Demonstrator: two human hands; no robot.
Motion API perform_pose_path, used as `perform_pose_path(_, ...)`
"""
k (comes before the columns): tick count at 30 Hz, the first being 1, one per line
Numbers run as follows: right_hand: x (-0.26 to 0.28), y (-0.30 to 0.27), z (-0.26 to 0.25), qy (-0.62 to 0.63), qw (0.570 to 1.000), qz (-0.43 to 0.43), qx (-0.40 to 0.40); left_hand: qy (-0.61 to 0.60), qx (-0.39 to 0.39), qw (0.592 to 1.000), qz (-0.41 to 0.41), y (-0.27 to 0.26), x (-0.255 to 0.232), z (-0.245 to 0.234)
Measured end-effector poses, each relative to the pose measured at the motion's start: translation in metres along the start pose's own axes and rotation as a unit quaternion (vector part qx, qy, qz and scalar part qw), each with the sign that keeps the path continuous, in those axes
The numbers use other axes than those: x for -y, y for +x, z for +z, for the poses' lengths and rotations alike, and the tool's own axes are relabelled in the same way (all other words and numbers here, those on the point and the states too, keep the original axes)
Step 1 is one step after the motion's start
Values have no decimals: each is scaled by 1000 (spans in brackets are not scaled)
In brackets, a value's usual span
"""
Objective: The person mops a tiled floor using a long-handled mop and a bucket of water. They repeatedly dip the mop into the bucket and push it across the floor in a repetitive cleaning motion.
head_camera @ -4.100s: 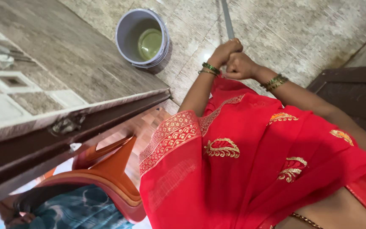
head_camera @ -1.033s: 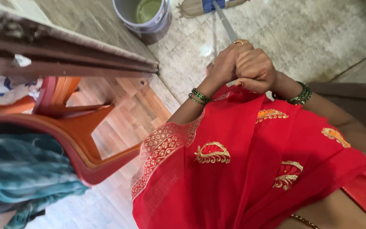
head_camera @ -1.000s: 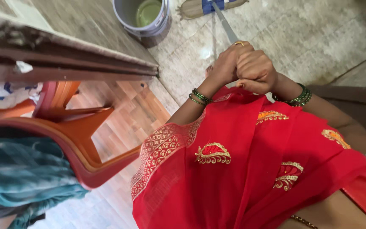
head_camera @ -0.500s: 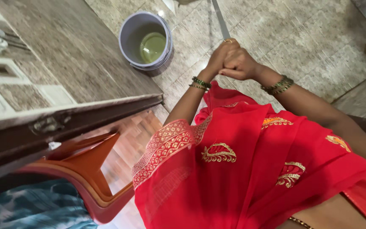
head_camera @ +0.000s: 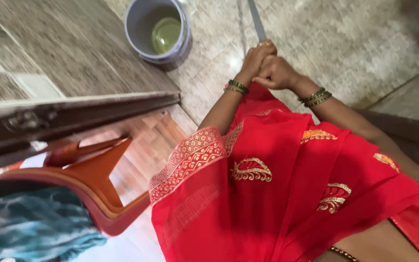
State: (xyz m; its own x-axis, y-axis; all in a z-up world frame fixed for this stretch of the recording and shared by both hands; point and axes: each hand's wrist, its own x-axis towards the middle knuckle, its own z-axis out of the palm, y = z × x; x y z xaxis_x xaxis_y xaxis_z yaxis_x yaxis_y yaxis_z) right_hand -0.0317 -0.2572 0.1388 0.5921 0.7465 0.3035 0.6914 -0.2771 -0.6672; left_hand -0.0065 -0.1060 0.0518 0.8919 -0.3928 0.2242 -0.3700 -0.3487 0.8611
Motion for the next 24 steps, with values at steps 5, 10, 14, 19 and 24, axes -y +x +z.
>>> perform_pose_path(5, 45, -46, -28, 57, 997, 12, -50, 50, -91, 993, 58, -21, -71, 30)
perform_pose_path(10, 102, -82, -47, 160, 983, 40, -80, 107, -3, 992, -60, -46, -137, 45)
perform_pose_path(14, 150, -97, -66, 185, 981, -9, -50, 25, -70, 996, 40, -81, -175, 48)
perform_pose_path(19, 179, -95, -98, 226, 960, -162, -15, 45, -24, 999, 0, -92, -224, 42)
perform_pose_path(24, 163, -81, -104, 240, 945, -214, -56, 38, 3, 998, -43, -70, -237, 29)
